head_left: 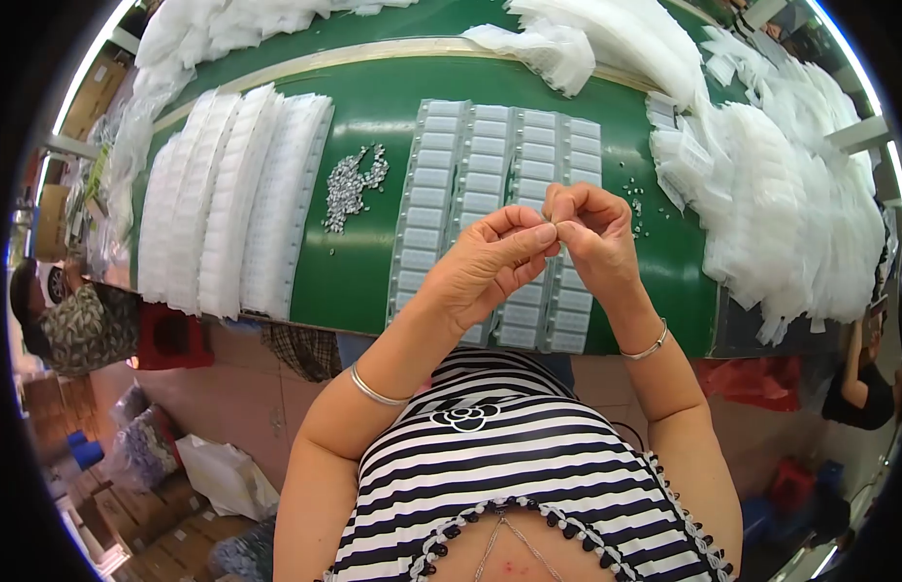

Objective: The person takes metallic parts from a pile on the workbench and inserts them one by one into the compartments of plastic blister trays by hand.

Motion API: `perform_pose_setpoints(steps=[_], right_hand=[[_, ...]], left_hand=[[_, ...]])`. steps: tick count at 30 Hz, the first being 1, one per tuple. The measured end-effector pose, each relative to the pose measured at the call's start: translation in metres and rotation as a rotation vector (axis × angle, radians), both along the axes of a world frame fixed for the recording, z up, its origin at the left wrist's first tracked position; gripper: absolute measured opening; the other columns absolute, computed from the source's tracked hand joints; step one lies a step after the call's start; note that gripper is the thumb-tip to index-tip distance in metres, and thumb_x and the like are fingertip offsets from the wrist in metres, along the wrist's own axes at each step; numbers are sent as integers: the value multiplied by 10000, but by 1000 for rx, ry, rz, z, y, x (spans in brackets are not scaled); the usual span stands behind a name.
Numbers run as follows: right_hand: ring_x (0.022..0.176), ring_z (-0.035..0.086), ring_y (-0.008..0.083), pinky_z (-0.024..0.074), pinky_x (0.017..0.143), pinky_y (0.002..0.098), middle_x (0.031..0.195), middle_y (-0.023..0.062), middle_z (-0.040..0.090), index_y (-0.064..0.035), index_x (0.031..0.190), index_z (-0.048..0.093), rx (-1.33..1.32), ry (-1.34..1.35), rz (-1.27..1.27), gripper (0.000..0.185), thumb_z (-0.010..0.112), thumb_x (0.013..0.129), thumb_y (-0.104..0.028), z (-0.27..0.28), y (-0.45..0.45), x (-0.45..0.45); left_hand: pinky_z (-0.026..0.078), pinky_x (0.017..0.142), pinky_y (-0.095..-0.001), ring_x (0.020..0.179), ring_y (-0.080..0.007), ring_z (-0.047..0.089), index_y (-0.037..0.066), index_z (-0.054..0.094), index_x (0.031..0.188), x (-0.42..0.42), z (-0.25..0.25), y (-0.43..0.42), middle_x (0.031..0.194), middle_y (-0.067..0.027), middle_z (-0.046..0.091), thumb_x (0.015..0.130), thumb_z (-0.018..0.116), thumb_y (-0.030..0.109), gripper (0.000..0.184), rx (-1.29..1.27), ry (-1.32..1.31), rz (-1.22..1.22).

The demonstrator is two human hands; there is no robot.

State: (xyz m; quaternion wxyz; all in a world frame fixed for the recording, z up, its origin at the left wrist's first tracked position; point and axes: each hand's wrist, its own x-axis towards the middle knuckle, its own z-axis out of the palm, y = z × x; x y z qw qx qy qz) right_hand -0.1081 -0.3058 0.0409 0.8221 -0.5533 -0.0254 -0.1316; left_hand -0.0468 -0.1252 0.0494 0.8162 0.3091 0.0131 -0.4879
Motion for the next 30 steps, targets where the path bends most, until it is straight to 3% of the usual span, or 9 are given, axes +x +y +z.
perform_pose_setpoints(steps=[4, 8, 13, 19, 23, 30], right_hand=[[749, 510, 84, 447, 705, 212, 837, -9, 632, -22, 902, 730, 11, -47, -37, 130, 697, 846, 91, -4, -16, -7], [770, 497, 85, 426, 700, 222, 819, -25, 611, -36, 892, 745, -287, -90, -86, 128, 723, 842, 80, -9, -38, -7], [759, 480, 81, 410, 700, 229, 813, -37, 630, -53, 885, 756, -340, -102, -131, 110, 751, 847, 51, -20, -44, -3], [729, 471, 64, 401, 676, 210, 798, -50, 647, -53, 900, 760, -204, 29, -201, 86, 762, 871, 28, -21, -47, -6], [756, 489, 42, 401, 704, 181, 869, -35, 677, -39, 958, 749, -108, 110, -252, 59, 746, 943, 19, -23, -54, -6], [738, 482, 34, 394, 683, 179, 844, -49, 673, -40, 960, 753, -195, 143, -254, 33, 760, 949, -10, -27, -53, -4]], left_hand=[[602, 829, -202, 912, -123, 728, 47, 704, 1027, -3, 1, -17, 960, -62, 750, 946, 845, 29, 164, 79, -38, 10], [584, 802, -198, 885, -110, 710, 55, 690, 1004, -2, 7, -30, 945, -51, 745, 919, 862, 19, 195, 223, -354, 161], [566, 792, -194, 848, -102, 692, 57, 684, 981, 8, 1, -39, 942, -54, 752, 909, 850, -1, 190, 285, -639, 198], [566, 828, -223, 865, -108, 681, 77, 663, 973, 20, 9, -33, 954, -48, 752, 924, 797, -46, 188, 347, -848, 174], [542, 806, -235, 820, -114, 645, 52, 675, 960, 41, -1, -24, 950, -25, 747, 898, 765, -63, 159, 598, -1383, 189], [515, 827, -303, 829, -165, 597, 75, 676, 935, 87, -12, -26, 881, 17, 707, 813, 749, -58, 194, 704, -1732, 172]])
